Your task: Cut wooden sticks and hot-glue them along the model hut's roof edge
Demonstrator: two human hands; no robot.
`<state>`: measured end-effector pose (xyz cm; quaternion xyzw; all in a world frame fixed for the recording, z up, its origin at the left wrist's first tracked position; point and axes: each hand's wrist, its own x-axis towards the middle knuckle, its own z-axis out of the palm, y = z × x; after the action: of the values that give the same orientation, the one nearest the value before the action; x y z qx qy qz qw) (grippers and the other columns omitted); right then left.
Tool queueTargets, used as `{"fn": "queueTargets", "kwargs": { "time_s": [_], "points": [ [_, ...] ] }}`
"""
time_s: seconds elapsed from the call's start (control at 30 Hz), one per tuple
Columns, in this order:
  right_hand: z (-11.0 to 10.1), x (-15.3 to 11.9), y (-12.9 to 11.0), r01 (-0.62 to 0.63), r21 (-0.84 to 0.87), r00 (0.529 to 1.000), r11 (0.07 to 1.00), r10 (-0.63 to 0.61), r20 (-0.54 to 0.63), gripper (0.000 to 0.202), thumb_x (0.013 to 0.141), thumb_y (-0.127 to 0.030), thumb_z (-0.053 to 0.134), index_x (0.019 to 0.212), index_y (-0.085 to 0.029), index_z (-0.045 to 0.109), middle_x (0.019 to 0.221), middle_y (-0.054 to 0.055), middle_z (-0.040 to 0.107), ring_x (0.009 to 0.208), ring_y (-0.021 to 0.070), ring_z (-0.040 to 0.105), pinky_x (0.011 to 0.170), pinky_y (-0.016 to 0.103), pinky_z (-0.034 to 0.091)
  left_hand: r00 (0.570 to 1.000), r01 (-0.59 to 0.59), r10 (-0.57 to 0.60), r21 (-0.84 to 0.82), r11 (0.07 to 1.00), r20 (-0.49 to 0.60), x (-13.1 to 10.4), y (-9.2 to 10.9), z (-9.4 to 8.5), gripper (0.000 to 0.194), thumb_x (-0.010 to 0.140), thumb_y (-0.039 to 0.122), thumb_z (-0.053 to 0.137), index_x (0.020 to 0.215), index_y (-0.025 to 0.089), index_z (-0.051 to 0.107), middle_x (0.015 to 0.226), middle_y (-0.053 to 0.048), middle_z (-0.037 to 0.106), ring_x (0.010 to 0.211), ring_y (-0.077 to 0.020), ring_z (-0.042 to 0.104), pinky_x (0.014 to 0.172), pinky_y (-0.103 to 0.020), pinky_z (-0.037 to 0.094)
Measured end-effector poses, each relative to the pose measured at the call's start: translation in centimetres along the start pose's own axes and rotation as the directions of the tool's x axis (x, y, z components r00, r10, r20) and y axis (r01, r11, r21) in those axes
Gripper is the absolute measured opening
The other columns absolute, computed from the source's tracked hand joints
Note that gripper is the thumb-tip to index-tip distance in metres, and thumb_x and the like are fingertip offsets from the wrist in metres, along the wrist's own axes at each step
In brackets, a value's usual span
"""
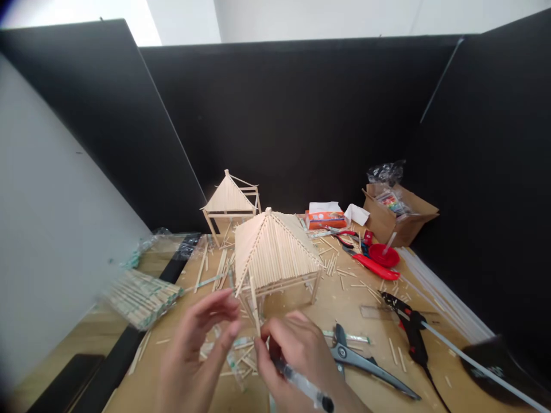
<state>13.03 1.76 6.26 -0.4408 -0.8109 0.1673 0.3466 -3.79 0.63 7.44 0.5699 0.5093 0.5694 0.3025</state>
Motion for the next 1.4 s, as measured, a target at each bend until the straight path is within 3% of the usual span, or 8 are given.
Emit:
{"fn": "queueTargets", "kwargs": {
  "time_s": [0.27, 0.4, 0.6, 0.77, 0.83, 0.93, 1.2, 1.4],
  "points": [
    [0.7, -4.2, 2.6, -0.16, 0.026, 0.977, 0.987, 0.154, 0.147, 0.014, 0.091, -0.024, 0.056, 0.077, -0.022, 0.059, 0.072, -0.003, 0.066, 0.07, 0.0146, 0.064, 0.067, 0.025, 0.045, 0.862, 0.502, -0.429, -0.334, 0.798, 0.269, -3.0, -3.5, 3.8, 0.024, 0.076, 0.038, 0.077, 0.078, 0.016, 0.068, 0.078, -0.005, 0.072, 0.077, -0.0181, 0.067, 0.074, -0.025, 0.052],
    [0.0, -7.7, 9.1, -0.408, -0.11, 0.901, 0.906, 0.419, 0.109, 0.021, 0.098, -0.033, 0.045, 0.101, -0.027, 0.064, 0.099, 0.002, 0.068, 0.092, 0.0173, 0.066, 0.081, 0.027, 0.049, 0.836, 0.537, -0.428, -0.356, 0.765, 0.342, -2.4, -3.3, 4.9, 0.028, 0.078, 0.041, 0.075, 0.082, 0.016, 0.065, 0.073, -0.003, 0.067, 0.072, -0.0161, 0.065, 0.07, -0.025, 0.05],
    [0.1, -11.4, 18.8, -0.644, -0.335, 0.758, 0.688, 0.634, -0.154, 0.046, 0.092, -0.017, 0.027, 0.127, -0.005, 0.056, 0.12, 0.024, 0.063, 0.103, 0.0316, 0.067, 0.085, 0.044, 0.052, 0.774, 0.581, -0.421, -0.266, 0.77, 0.473, 0.1, -1.5, 6.1, 0.034, 0.082, 0.049, 0.068, 0.09, 0.016, 0.064, 0.065, 0.004, 0.052, 0.051, -0.0068, 0.044, 0.046, -0.017, 0.033],
    [1.6, -15.3, 17.0, -0.699, -0.388, 0.69, 0.6, 0.708, -0.149, 0.065, 0.088, -0.043, 0.043, 0.133, 0.003, 0.051, 0.13, 0.029, 0.059, 0.119, 0.04, 0.058, 0.1, 0.052, 0.045, 0.848, 0.45, -0.359, -0.171, 0.876, 0.391, 1.9, -0.6, 7.2, 0.027, 0.086, 0.045, 0.065, 0.089, 0.018, 0.067, 0.071, 0.002, 0.054, 0.065, -0.0099, 0.048, 0.06, -0.018, 0.038],
    [2.5, -16.9, 15.1, -0.697, -0.449, 0.645, 0.559, 0.763, -0.052, 0.09, 0.072, -0.06, 0.061, 0.137, 0.001, 0.049, 0.143, 0.028, 0.048, 0.131, 0.0458, 0.045, 0.107, 0.058, 0.036, 0.861, 0.417, -0.342, -0.137, 0.899, 0.376, 2.3, -0.5, 7.7, 0.025, 0.088, 0.044, 0.063, 0.086, 0.019, 0.066, 0.073, 0.001, 0.057, 0.069, -0.0115, 0.05, 0.064, -0.019, 0.039],
    [3.4, -18.1, 13.3, -0.696, -0.526, 0.58, 0.489, 0.815, -0.01, 0.111, 0.052, -0.052, 0.075, 0.144, -0.001, 0.041, 0.151, 0.026, 0.036, 0.139, 0.0506, 0.029, 0.111, 0.064, 0.025, 0.853, 0.381, -0.321, -0.07, 0.922, 0.411, 2.6, -0.9, 8.0, 0.023, 0.089, 0.042, 0.06, 0.085, 0.02, 0.065, 0.071, 0.002, 0.056, 0.067, -0.0117, 0.051, 0.062, -0.018, 0.039],
    [0.5, -16.9, 12.9, -0.702, -0.425, 0.61, 0.571, 0.79, 0.055, 0.064, 0.059, -0.005, 0.053, 0.121, -0.018, 0.061, 0.114, 0.014, 0.061, 0.105, 0.0319, 0.062, 0.094, 0.046, 0.045, 0.903, 0.175, -0.183, 0.057, 0.983, 0.389, 2.2, -2.4, 6.5, 0.014, 0.092, 0.03, 0.057, 0.089, 0.021, 0.067, 0.078, -0.001, 0.063, 0.072, -0.015, 0.06, 0.067, -0.021, 0.044],
    [-3.1, -13.3, 9.9, -0.575, -0.125, 0.812, 0.808, 0.582, 0.028, 0.05, 0.074, -0.008, 0.05, 0.121, -0.025, 0.047, 0.12, 0.011, 0.053, 0.111, 0.0248, 0.058, 0.092, 0.036, 0.05, 0.928, -0.063, 0.036, 0.063, 0.996, 0.37, 2.7, -1.9, 5.8, 0.01, 0.089, 0.015, 0.061, 0.09, 0.023, 0.068, 0.075, 0.0, 0.063, 0.07, -0.0156, 0.056, 0.069, -0.025, 0.039]
  ]
}}
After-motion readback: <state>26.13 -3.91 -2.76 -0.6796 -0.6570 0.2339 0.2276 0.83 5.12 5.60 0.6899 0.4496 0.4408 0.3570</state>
